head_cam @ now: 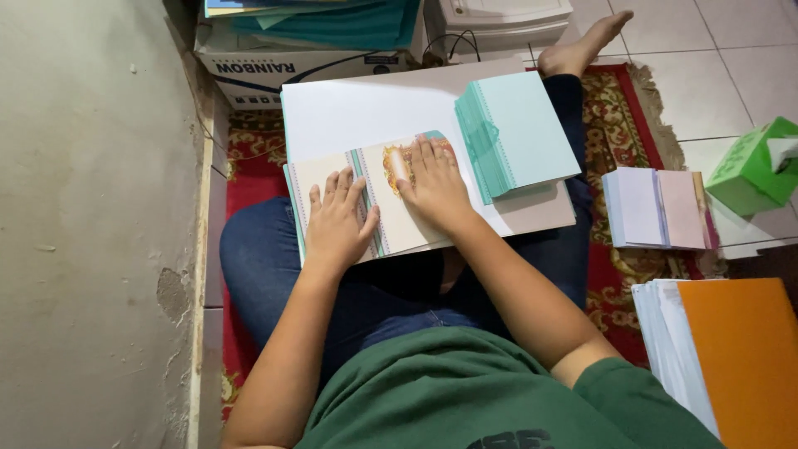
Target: Folding printed brochures and stacking them on a small table while sitting on the floor.
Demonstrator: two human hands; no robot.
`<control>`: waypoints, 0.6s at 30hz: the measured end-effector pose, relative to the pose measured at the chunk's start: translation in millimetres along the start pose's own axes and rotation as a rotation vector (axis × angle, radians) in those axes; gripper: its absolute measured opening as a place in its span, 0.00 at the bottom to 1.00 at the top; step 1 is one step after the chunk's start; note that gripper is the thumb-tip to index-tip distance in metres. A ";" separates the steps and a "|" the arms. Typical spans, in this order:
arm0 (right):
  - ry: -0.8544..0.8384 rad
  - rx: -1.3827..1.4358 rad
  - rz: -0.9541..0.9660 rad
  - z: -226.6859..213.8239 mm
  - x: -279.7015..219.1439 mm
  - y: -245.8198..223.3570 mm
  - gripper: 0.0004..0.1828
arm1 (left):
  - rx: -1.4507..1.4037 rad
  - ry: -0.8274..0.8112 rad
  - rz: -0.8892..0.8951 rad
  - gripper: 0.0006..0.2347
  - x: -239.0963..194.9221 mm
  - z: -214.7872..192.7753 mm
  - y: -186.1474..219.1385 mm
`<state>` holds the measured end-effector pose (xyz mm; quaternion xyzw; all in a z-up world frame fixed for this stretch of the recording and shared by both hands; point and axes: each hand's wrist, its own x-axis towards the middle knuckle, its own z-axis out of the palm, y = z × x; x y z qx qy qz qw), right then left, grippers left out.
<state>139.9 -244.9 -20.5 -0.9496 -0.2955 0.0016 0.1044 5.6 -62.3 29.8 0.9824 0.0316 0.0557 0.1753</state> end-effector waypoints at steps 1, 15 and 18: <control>-0.001 0.000 0.003 -2.1 -3.3 -2.9 0.44 | -0.001 -0.003 0.002 0.25 0.3 -0.1 1.4; 0.102 -0.060 -0.091 3.6 14.0 0.5 0.46 | 0.022 0.035 -0.004 0.25 0.1 11.0 -6.7; 0.051 -0.063 -0.078 1.3 16.1 2.1 0.46 | -0.025 0.020 -0.031 0.25 -1.0 4.8 -2.9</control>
